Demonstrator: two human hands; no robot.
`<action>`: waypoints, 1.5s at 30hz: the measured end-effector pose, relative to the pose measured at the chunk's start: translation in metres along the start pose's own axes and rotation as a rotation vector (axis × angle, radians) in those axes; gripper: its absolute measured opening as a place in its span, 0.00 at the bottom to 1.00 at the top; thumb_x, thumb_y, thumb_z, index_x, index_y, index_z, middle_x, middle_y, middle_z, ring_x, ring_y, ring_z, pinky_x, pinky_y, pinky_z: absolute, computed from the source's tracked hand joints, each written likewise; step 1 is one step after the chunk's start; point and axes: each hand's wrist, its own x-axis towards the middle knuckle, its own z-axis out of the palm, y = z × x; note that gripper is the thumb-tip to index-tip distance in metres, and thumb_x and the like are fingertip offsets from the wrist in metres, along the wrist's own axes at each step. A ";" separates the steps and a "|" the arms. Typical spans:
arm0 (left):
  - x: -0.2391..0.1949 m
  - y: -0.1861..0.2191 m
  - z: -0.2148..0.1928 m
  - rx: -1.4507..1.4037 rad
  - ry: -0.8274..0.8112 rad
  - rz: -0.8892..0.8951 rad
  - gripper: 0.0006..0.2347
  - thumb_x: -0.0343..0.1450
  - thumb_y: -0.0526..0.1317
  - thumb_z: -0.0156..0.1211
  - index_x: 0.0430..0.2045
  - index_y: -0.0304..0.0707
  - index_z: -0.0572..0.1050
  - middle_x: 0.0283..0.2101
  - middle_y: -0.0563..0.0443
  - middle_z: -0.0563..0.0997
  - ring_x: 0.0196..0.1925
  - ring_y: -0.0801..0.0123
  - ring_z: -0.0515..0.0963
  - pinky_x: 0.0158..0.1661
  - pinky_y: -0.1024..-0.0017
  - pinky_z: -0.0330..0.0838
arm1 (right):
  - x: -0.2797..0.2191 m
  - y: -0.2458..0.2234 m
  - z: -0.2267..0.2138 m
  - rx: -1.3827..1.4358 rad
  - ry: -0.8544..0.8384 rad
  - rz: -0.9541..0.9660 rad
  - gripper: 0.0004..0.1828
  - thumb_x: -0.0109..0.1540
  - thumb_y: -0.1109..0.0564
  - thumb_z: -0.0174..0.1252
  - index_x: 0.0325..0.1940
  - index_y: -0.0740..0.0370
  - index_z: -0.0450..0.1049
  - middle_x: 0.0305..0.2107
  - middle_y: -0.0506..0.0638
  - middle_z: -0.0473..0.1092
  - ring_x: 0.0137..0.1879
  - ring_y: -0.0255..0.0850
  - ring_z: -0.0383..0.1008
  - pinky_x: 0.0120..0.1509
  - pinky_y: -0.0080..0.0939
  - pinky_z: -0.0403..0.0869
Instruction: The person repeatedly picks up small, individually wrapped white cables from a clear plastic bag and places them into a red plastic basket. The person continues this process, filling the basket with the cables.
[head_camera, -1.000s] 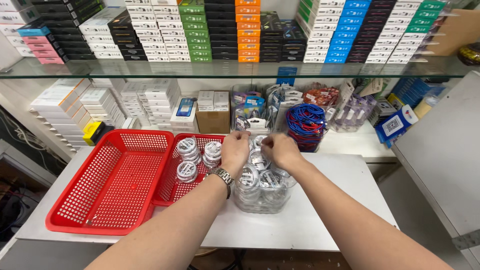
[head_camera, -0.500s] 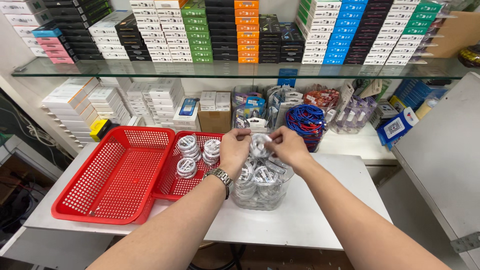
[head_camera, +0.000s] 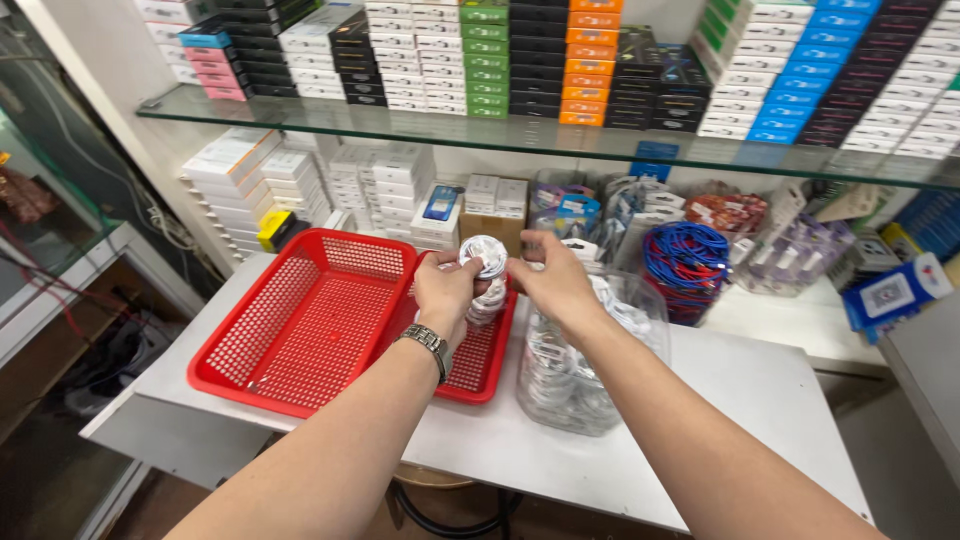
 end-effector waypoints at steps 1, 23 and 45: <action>0.003 0.002 -0.009 -0.006 0.019 -0.004 0.16 0.67 0.27 0.65 0.48 0.25 0.71 0.36 0.39 0.83 0.27 0.67 0.83 0.26 0.74 0.78 | 0.004 0.000 0.012 -0.021 -0.017 -0.012 0.32 0.61 0.53 0.63 0.68 0.62 0.64 0.54 0.58 0.71 0.54 0.43 0.77 0.53 0.41 0.76; 0.055 -0.088 -0.085 0.844 -0.084 -0.005 0.14 0.64 0.34 0.67 0.42 0.32 0.80 0.41 0.38 0.85 0.47 0.55 0.85 0.49 0.64 0.78 | 0.001 0.113 0.155 0.771 -0.145 0.755 0.14 0.67 0.61 0.47 0.56 0.64 0.70 0.50 0.54 0.72 0.52 0.41 0.75 0.60 0.43 0.79; 0.072 -0.090 -0.105 1.024 -0.124 -0.130 0.18 0.68 0.43 0.58 0.51 0.40 0.79 0.49 0.33 0.82 0.55 0.46 0.80 0.57 0.58 0.72 | 0.010 0.121 0.189 0.540 0.086 0.823 0.16 0.64 0.55 0.52 0.57 0.57 0.69 0.51 0.51 0.70 0.53 0.42 0.68 0.56 0.48 0.69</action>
